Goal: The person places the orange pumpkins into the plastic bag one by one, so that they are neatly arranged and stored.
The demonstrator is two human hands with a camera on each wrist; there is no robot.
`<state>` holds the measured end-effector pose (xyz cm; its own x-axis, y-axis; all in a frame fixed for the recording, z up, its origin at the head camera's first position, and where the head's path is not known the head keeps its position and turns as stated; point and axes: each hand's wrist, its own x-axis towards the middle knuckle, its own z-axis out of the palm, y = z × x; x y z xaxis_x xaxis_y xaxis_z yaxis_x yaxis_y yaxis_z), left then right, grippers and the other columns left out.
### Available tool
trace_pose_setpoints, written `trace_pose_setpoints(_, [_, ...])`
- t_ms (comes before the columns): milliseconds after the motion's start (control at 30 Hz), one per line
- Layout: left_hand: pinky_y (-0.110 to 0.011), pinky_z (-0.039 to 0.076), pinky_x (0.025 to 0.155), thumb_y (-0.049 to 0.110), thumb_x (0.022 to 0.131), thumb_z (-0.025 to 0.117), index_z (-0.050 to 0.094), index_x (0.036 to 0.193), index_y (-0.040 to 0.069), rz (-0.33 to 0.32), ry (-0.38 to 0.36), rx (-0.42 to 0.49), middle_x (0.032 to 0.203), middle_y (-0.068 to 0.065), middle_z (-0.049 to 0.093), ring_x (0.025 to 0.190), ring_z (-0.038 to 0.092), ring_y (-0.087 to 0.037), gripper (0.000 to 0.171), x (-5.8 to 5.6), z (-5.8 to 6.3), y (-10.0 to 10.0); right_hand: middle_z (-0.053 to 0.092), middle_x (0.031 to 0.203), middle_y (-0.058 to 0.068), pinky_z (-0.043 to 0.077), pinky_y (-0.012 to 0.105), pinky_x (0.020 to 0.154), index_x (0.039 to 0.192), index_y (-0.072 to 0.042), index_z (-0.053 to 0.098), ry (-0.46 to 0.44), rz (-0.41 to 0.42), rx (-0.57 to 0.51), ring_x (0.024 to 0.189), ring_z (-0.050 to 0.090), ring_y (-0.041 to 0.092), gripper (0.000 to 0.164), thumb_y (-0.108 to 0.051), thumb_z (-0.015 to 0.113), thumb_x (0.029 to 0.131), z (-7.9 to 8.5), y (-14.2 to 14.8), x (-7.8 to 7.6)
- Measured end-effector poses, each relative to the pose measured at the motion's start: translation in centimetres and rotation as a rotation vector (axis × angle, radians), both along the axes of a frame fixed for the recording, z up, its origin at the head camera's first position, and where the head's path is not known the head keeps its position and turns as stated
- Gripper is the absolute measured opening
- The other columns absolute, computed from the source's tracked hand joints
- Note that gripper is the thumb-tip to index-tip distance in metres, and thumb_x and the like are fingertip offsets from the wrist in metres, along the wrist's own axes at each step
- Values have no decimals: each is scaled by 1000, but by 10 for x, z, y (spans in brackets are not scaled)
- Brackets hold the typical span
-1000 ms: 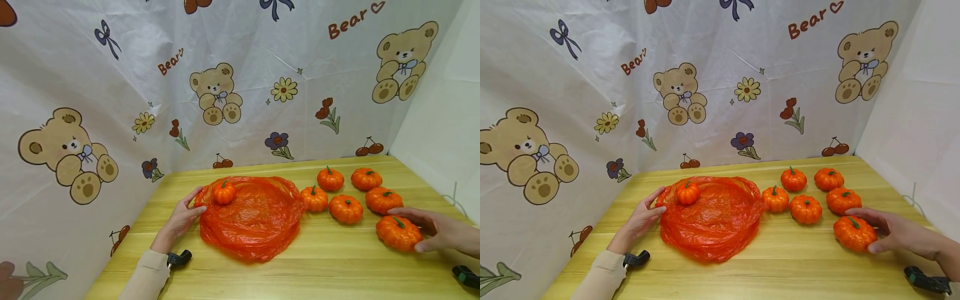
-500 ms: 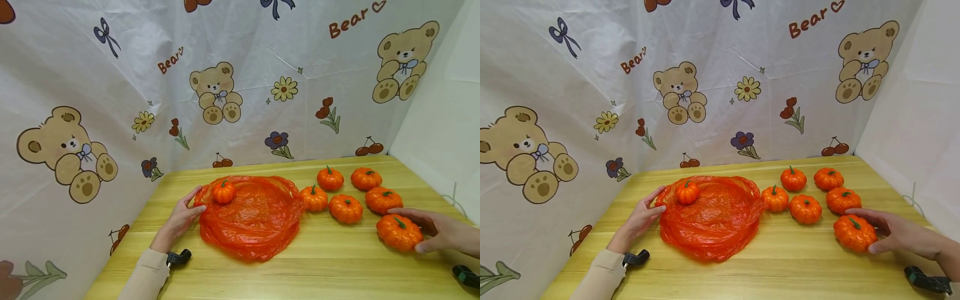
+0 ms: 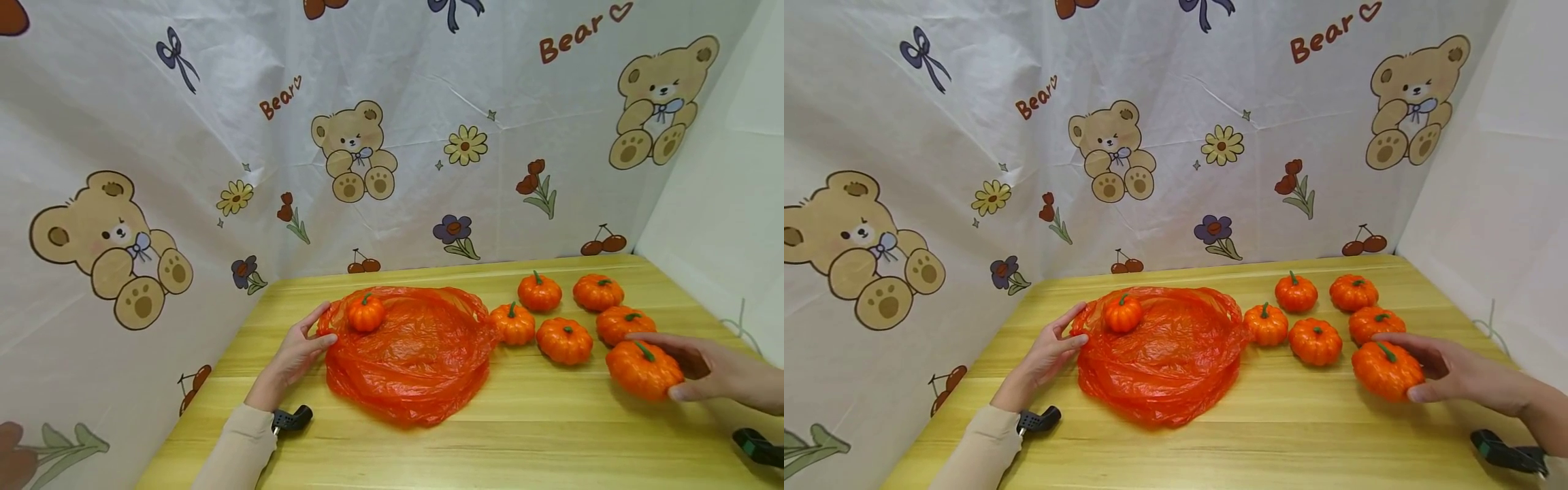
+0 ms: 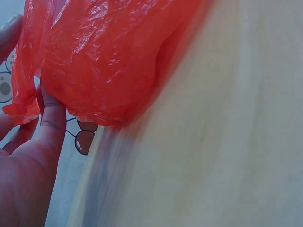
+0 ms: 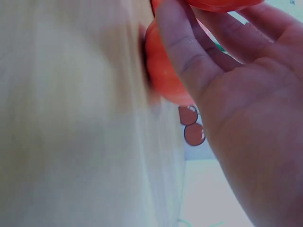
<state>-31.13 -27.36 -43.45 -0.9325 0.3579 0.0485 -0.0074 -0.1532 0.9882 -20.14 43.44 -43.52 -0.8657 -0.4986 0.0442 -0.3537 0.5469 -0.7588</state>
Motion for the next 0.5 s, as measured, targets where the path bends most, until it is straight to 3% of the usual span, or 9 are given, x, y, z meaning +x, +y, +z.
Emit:
trace_pose_setpoints(200, [-27,54,103,0,94,71,17,166,14,-6,-4,0,174,-8,10,157,21,-41,91,-1,1,0,40,144,-42,48,12,86,159,-9,37,47,-69,52,124,36,-27,68,-4,66,97,9,-11,-4])
trace_pose_setpoints(500, [-26,55,102,0,95,70,16,167,14,0,0,-17,174,-7,11,156,23,-41,91,0,2,0,42,142,-39,52,14,86,162,-13,30,18,-66,-32,122,46,-18,73,-3,64,98,35,-41,-6])
